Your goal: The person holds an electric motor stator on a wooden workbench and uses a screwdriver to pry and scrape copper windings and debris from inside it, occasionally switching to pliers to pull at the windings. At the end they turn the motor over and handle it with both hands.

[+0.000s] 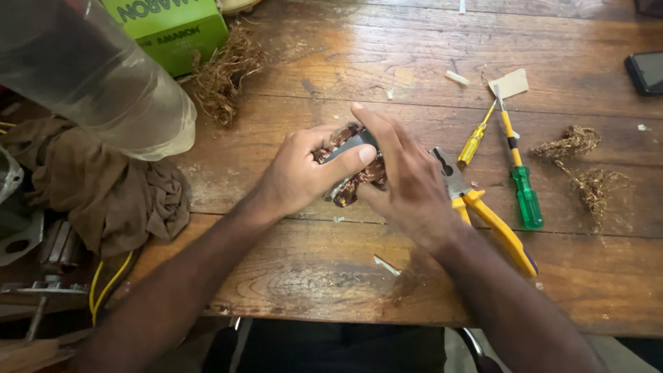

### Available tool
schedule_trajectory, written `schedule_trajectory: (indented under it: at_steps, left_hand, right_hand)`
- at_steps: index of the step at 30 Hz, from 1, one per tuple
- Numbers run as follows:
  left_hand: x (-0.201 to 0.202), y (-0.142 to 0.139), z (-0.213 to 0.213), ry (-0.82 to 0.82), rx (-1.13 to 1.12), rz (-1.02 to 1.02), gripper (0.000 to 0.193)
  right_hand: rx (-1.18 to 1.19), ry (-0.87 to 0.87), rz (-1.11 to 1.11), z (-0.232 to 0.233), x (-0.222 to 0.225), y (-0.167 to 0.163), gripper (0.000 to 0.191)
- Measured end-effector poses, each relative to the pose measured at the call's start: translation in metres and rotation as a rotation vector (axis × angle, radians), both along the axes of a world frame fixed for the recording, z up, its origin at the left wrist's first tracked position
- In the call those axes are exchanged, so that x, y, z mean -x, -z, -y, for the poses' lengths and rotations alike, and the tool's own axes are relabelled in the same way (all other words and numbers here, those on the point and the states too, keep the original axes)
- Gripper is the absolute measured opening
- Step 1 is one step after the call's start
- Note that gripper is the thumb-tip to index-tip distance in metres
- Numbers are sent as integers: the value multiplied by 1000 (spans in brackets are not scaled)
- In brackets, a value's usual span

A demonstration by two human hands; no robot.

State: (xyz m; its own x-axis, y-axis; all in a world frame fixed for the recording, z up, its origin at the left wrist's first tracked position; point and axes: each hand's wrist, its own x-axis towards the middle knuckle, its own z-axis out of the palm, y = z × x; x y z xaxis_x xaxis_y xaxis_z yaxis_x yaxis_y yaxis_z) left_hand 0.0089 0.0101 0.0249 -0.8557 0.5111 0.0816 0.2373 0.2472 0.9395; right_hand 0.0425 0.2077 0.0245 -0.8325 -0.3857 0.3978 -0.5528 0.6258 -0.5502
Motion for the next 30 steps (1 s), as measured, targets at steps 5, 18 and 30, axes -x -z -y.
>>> schedule_trajectory:
  at_steps: [5,18,30]
  left_hand:
    - [-1,1,0,4,-38,20,47]
    - [-8,-12,2,-101,130,-64,53]
    - [-3,7,-4,-70,9,15,51]
  right_hand:
    - [-6,27,-57,2,0,-1,87]
    - [-14,59,-90,8,-4,-4,82]
    - [20,17,-47,8,0,-6,85]
